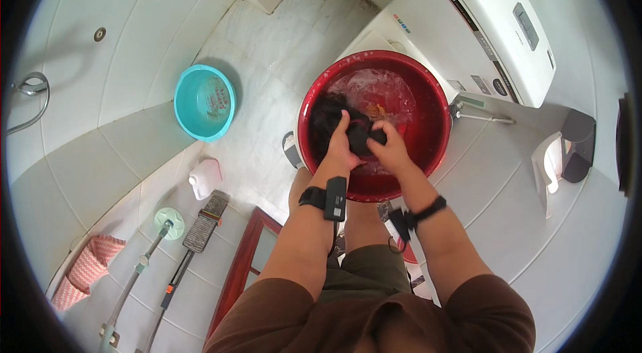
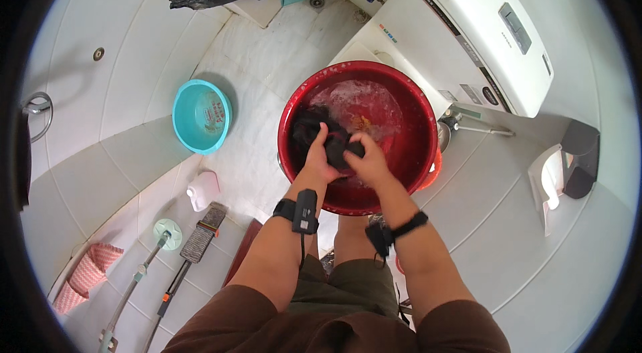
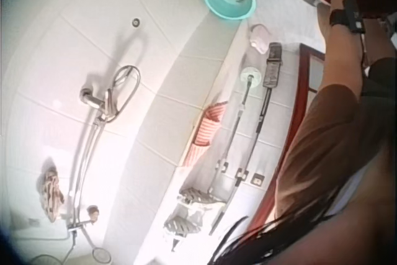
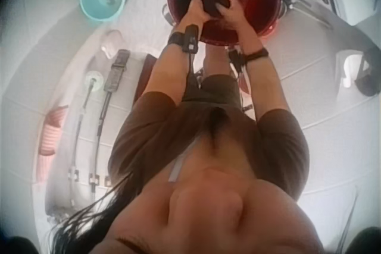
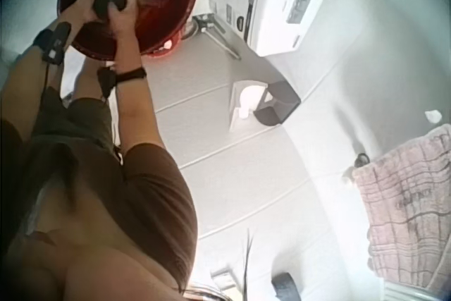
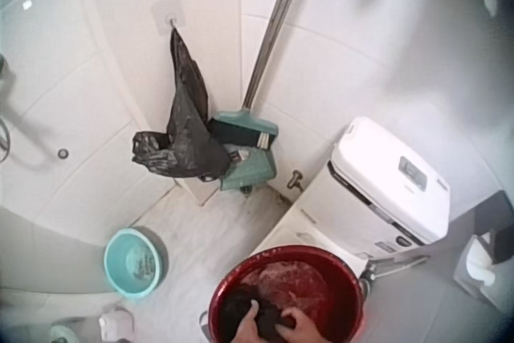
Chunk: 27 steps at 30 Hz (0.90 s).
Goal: Hand-washing a black cloth in a red bucket with soapy water in a bathroom.
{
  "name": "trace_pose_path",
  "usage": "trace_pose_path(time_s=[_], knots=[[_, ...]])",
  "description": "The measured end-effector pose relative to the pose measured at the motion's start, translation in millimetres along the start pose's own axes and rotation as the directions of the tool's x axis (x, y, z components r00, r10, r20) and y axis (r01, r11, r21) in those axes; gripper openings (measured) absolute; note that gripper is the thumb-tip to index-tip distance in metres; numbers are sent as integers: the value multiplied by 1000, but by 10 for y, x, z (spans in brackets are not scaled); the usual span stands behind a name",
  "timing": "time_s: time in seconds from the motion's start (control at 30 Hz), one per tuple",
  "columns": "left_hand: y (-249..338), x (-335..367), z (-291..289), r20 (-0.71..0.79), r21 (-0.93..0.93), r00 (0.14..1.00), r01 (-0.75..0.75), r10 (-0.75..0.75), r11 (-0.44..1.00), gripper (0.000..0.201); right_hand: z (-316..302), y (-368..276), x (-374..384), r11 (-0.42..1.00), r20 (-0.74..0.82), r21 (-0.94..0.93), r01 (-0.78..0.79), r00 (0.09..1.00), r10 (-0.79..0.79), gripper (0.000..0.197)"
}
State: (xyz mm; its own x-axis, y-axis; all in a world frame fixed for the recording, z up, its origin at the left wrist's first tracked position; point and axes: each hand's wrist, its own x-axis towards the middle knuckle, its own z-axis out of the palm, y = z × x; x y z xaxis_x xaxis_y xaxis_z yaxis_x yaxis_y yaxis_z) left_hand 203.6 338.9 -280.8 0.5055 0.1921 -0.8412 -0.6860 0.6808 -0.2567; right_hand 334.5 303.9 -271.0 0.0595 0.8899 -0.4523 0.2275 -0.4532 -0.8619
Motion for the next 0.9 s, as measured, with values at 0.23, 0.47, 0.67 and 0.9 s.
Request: trace_pose_path(time_s=[0.23,0.47,0.67,0.9], knots=[[-262,521,-630,138,135,946,-310,292,941,14,247,-481,-150,922,-185,-377,92,967,-172,30],[-506,-30,-171,-107,189,920,-353,377,916,36,-340,-9,466,806,-166,-588,-69,985,-37,27],[-316,90,-164,-178,203,972,-114,151,972,62,-306,554,660,700,-282,-708,-100,948,-150,49],[-86,357,-262,-129,42,965,-225,229,973,41,127,82,26,999,76,-17,-28,997,30,20]])
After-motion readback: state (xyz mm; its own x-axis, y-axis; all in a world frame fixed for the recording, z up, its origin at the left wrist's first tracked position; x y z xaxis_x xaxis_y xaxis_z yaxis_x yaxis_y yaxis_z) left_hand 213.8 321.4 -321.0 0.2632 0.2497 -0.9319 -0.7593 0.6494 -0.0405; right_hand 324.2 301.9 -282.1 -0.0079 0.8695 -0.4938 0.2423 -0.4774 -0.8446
